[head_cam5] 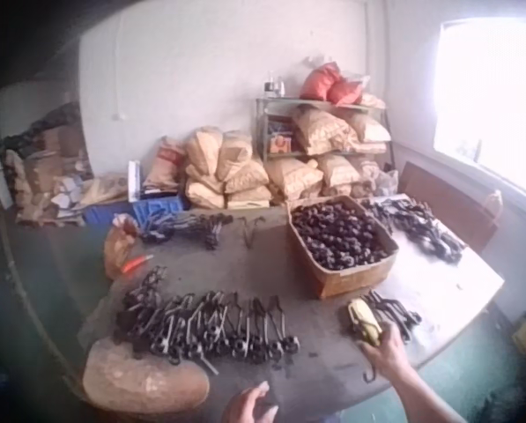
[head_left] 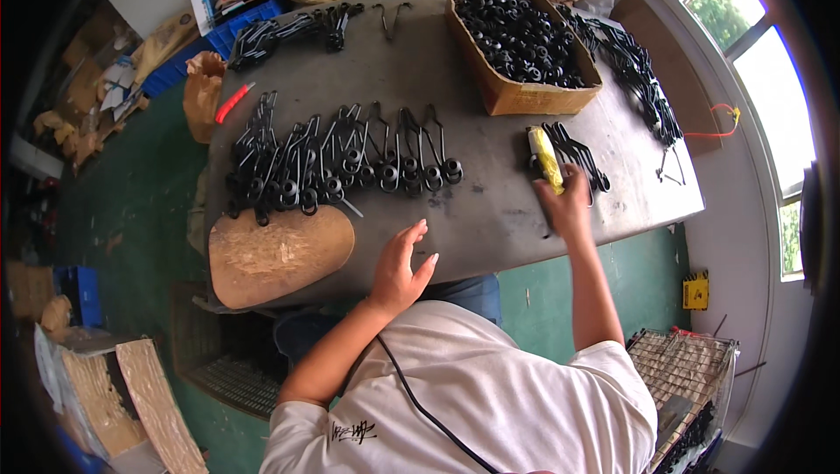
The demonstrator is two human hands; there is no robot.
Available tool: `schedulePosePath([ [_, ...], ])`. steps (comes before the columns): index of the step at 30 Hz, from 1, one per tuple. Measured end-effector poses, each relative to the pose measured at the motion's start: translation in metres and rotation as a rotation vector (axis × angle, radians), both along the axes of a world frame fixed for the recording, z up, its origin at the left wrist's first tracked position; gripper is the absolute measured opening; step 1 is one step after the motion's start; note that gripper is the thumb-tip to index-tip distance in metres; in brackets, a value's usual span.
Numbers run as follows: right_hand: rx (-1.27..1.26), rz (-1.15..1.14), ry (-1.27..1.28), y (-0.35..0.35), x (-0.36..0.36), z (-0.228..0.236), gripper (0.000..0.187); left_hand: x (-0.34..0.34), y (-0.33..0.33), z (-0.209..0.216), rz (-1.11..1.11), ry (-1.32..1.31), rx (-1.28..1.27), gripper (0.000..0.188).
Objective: The person is manually assembling plastic spherical components onto wire hook frames on a workbench.
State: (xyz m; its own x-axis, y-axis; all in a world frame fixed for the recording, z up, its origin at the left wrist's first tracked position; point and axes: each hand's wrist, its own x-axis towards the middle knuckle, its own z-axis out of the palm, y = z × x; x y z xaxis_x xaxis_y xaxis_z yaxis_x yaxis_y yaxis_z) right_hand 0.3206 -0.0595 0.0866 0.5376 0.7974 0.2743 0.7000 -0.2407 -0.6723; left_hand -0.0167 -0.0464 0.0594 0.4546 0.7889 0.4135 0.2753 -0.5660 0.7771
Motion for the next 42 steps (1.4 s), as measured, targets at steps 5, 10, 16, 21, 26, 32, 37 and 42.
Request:
schedulePosePath([
  [5, -0.141, 0.028, -0.082, 0.001, -0.073, -0.043, 0.058, 0.017, 0.0, -0.005, -0.098, 0.054, -0.017, 0.064],
  [10, -0.15, 0.114, -0.467, 0.029, -0.052, -0.018, 0.024, 0.005, -0.008, -0.007, -0.125, 0.083, 0.011, 0.064],
  [16, -0.365, 0.193, -0.785, 0.052, 0.02, -0.029, 0.029, 0.002, -0.007, -0.002, -0.124, 0.03, -0.028, 0.063],
  [21, -0.29, 0.202, -0.77, 0.053, 0.018, -0.031, 0.023, -0.001, -0.004, 0.002, -0.1, -0.042, -0.067, 0.062],
  [26, -0.031, 0.215, -0.151, 0.038, -0.012, -0.018, 0.024, -0.002, -0.005, 0.004, -0.059, -0.116, -0.166, 0.059],
  [32, -0.154, 0.464, 0.994, -0.012, -0.141, 0.001, 0.021, 0.007, 0.001, 0.004, -0.183, -0.37, -0.603, 0.05],
  [37, -0.077, 0.585, 0.964, -0.016, -0.155, -0.004, 0.02, -0.002, 0.007, -0.01, -0.233, -0.65, -0.852, 0.036],
  [42, -0.015, 0.273, -0.46, -0.01, -0.108, -0.017, 0.039, -0.02, 0.012, 0.011, -0.206, -1.01, -1.25, 0.025],
])
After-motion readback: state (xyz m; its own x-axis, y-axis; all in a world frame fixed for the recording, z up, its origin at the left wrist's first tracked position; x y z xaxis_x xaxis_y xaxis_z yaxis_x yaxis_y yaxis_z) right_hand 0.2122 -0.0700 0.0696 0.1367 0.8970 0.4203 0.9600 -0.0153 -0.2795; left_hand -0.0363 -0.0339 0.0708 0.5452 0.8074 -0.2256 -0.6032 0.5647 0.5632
